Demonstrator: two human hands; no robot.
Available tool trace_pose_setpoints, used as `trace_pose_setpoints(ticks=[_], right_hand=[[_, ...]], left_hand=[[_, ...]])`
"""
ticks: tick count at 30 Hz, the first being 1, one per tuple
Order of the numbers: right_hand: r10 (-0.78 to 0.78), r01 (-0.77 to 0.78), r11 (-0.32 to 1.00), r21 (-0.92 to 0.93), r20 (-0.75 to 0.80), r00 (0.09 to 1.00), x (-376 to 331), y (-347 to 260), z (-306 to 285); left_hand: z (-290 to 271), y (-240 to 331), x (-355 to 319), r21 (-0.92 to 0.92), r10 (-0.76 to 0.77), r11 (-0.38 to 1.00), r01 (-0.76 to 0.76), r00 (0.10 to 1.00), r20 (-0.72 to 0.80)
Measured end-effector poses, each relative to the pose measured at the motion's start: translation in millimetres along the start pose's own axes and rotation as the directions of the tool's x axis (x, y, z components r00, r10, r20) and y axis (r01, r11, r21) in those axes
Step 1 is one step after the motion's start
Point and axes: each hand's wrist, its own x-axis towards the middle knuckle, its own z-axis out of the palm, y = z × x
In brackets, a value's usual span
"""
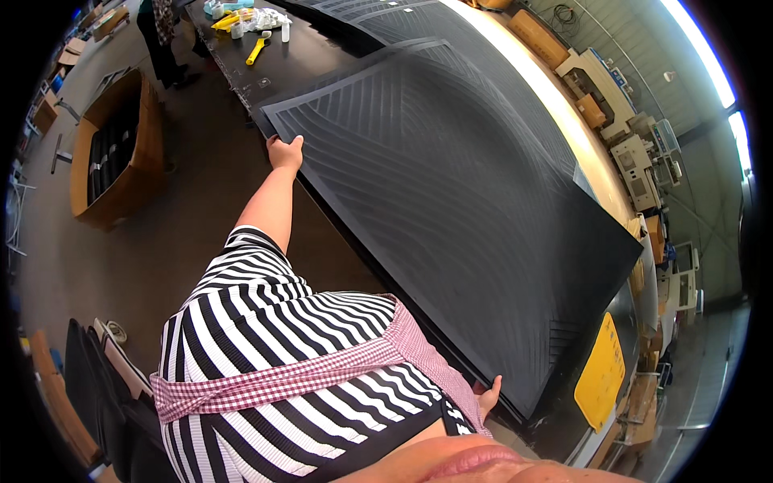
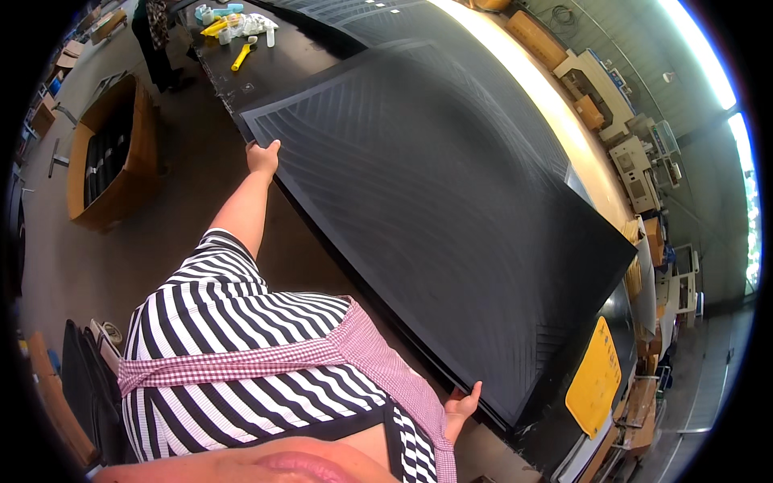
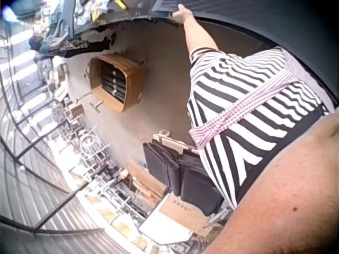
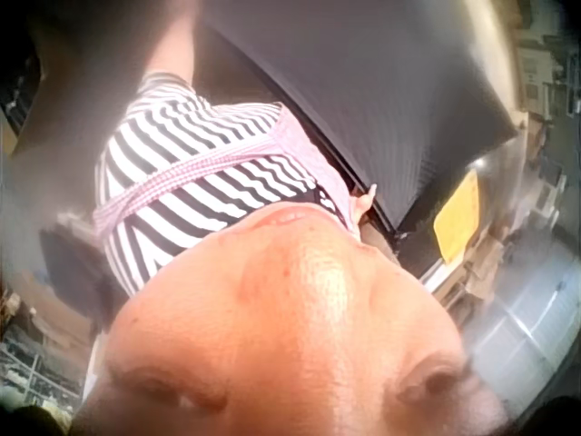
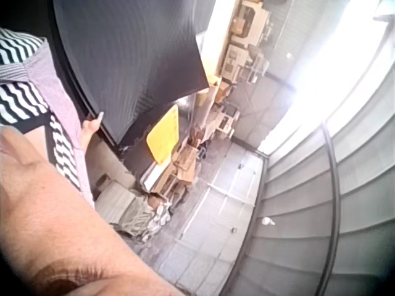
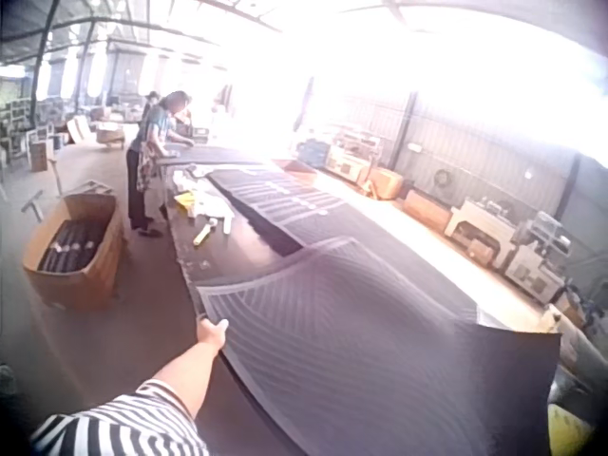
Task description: The person applies adhesive and small white patches to large black rubber sheets using a glue bottle and a small roller, then carries a stack of sheets to another workstation.
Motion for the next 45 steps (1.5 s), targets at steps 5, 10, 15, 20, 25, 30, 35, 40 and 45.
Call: trace_pose_setpoints(ticks=[5,10,15,20,25,30,35,40,45], right_hand=[[0.071,-0.093,0.990,0.108,0.194,0.978,2.0,12.1,-23.8],[0.011,-0.017,0.997,0.071,0.081,0.997,-1.4,20.5,-33.3],[-0.053,0.049,0.998,0.030,0.154,0.987,-0.7,6.3,-37.4],[0.386,-0.374,0.913,-0.165,0.052,0.921,-13.4,-13.8,-34.3],[0.476,-0.415,0.796,-0.440,0.032,0.879,5.2,-16.4,-56.7],[0.477,-0.381,0.785,-0.488,0.084,0.875,-64.0,-8.8,-3.7],[0.523,-0.430,0.761,-0.486,0.067,0.850,-37.4,5.8,-4.1],[0.525,-0.444,0.805,-0.393,0.123,0.842,-22.1,14.8,-25.4],[0.498,-0.456,0.851,-0.261,0.122,0.859,-18.9,25.9,-29.9]], left_hand=[[6.6,-5.2,8.7,-0.044,-0.058,0.997,0.058,0.998,-0.002],[6.1,-10.8,11.6,-0.095,-0.006,0.995,0.008,1.000,0.021],[7.7,-10.3,7.6,0.081,0.112,0.990,-0.115,0.993,0.048],[2.5,16.6,-8.2,0.062,-0.080,0.995,0.081,0.997,-0.014],[5.8,44.8,-22.7,0.125,-0.241,0.959,0.254,0.964,-0.110],[-1.0,73.7,-34.5,0.375,-0.170,0.912,0.166,0.985,-0.023],[-12.6,87.1,-23.1,0.310,-0.357,0.890,0.333,0.934,0.020],[-24.9,86.3,-13.6,0.297,-0.446,0.863,0.409,0.893,0.064],[-26.1,77.8,-16.2,-0.466,-0.397,0.732,0.497,0.867,0.301]])
